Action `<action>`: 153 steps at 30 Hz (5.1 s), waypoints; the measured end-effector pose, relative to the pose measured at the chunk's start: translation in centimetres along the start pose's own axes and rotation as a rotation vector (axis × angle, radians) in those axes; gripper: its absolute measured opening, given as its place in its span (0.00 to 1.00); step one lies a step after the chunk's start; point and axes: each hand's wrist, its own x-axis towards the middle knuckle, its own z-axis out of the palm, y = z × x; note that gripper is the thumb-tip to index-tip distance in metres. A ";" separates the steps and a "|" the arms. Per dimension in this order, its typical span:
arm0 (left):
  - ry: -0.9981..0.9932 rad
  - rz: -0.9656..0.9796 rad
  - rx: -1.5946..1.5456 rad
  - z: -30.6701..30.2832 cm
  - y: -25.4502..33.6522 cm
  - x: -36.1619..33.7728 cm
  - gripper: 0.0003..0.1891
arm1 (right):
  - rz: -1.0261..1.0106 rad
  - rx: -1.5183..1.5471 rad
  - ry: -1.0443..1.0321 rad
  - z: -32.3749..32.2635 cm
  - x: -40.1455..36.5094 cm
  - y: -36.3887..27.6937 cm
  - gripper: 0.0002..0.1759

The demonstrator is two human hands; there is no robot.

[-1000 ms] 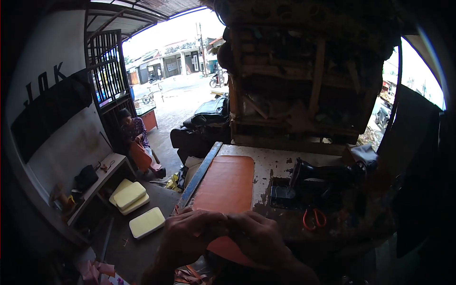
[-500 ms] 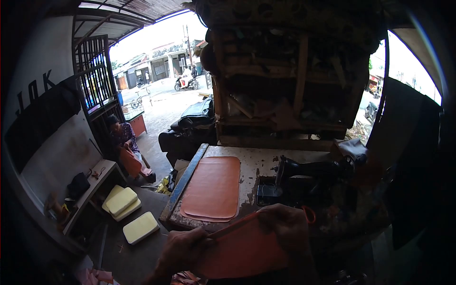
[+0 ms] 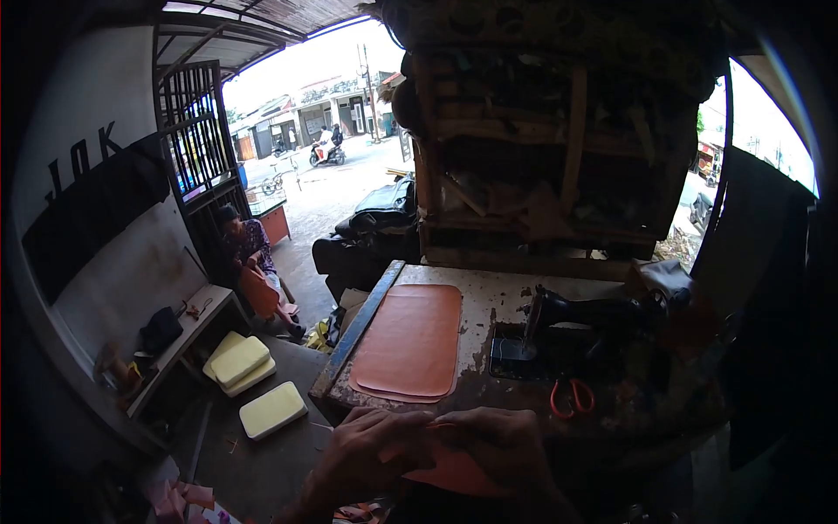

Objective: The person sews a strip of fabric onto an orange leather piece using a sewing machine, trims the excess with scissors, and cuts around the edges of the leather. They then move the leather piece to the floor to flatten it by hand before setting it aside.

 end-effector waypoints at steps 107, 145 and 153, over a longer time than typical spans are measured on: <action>-0.354 -0.165 -0.337 -1.4 3.4 -6.4 0.18 | -0.172 -0.152 -0.275 -0.8 -6.9 0.3 0.12; 0.029 -1.109 0.173 -12.1 -26.2 -20.9 0.14 | 0.923 -1.381 0.001 -22.8 -0.8 27.8 0.31; 0.214 -1.394 0.125 -25.6 -29.4 -23.6 0.11 | 1.140 -1.406 0.025 0.1 9.7 20.2 0.33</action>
